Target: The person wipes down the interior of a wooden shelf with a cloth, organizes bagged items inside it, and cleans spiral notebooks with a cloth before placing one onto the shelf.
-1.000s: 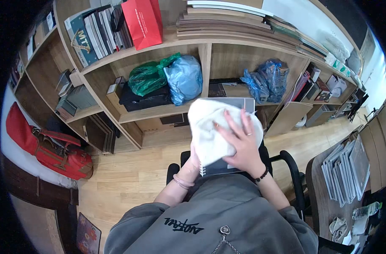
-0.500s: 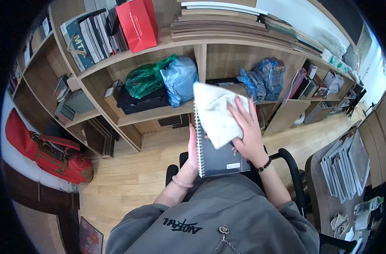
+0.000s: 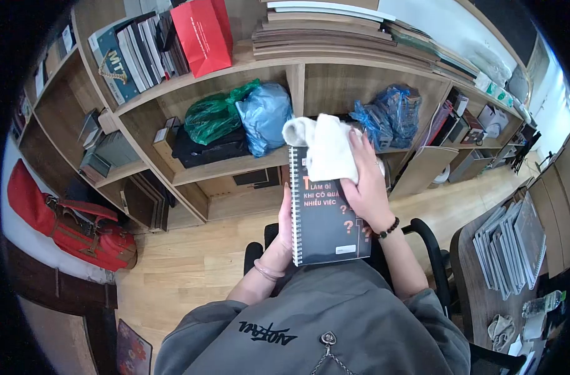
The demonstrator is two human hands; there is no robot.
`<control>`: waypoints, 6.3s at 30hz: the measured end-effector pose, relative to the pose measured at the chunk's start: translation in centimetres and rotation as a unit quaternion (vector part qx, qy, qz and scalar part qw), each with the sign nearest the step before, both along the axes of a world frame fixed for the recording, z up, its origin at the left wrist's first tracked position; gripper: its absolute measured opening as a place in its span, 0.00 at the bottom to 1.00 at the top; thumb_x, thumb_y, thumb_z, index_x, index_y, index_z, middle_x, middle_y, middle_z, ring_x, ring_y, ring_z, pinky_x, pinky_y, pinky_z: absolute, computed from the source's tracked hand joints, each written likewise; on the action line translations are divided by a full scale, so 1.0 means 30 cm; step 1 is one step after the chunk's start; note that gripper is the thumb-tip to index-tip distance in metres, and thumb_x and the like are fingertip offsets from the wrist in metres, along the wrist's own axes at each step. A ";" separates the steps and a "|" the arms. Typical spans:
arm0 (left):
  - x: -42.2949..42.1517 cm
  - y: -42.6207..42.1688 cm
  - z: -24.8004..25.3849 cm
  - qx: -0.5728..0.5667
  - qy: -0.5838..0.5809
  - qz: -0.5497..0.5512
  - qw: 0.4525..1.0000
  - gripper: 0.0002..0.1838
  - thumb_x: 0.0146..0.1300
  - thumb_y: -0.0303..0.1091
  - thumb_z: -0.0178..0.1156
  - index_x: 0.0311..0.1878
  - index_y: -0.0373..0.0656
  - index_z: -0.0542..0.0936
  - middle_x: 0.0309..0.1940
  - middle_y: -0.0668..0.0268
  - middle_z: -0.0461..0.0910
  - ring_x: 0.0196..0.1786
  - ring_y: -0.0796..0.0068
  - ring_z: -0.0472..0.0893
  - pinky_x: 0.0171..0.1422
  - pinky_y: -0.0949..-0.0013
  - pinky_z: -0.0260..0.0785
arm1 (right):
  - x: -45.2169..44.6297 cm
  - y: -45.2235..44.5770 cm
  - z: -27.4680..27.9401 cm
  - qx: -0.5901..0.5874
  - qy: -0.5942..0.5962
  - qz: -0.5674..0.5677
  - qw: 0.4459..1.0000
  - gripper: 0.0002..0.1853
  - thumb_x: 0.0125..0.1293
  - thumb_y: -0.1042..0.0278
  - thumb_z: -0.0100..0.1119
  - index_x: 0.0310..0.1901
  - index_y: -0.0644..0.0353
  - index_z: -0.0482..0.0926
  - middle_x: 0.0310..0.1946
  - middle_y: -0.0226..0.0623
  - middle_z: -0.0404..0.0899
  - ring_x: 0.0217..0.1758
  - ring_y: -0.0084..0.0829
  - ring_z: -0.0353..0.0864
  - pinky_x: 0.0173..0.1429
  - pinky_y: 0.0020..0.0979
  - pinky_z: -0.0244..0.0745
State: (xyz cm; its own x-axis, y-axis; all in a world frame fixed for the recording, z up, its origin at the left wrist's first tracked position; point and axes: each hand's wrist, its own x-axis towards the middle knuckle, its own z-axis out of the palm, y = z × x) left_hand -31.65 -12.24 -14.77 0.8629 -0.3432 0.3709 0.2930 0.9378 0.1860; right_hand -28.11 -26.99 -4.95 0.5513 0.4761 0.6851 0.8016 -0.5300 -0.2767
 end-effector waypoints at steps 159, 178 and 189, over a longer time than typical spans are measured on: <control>-0.094 -0.042 0.399 0.170 -0.230 0.027 0.958 0.32 0.53 0.19 0.54 0.63 0.37 0.59 0.55 0.60 0.68 0.53 0.68 0.72 0.56 0.69 0.67 | -0.129 -0.036 0.292 0.222 -0.030 0.143 0.964 0.18 0.50 0.65 0.63 0.42 0.65 0.78 0.51 0.52 0.71 0.58 0.53 0.67 0.59 0.40 0.65; -0.124 0.023 0.462 0.175 -0.086 0.178 0.964 0.31 0.33 0.14 0.46 0.50 0.26 0.69 0.38 0.50 0.77 0.39 0.61 0.79 0.41 0.69 0.73 | -0.125 -0.103 0.327 0.108 -0.299 0.125 0.940 0.14 0.49 0.70 0.60 0.38 0.69 0.78 0.49 0.51 0.72 0.51 0.48 0.74 0.55 0.37 0.67; -0.123 0.057 0.442 0.184 -0.058 0.206 0.959 0.31 0.31 0.15 0.45 0.49 0.25 0.69 0.36 0.49 0.78 0.35 0.59 0.80 0.36 0.69 0.74 | -0.131 -0.162 0.281 0.097 -0.325 0.003 0.941 0.12 0.49 0.76 0.59 0.38 0.68 0.78 0.46 0.48 0.74 0.48 0.43 0.74 0.53 0.36 0.68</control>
State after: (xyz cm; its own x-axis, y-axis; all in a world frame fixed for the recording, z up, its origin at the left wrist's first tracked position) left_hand -35.34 -10.53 -1.50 0.9140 -0.1079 0.3912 -0.1305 0.8347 0.5350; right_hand -32.04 -31.86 3.49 -0.0155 0.3084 0.9511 0.8375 -0.5157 0.1808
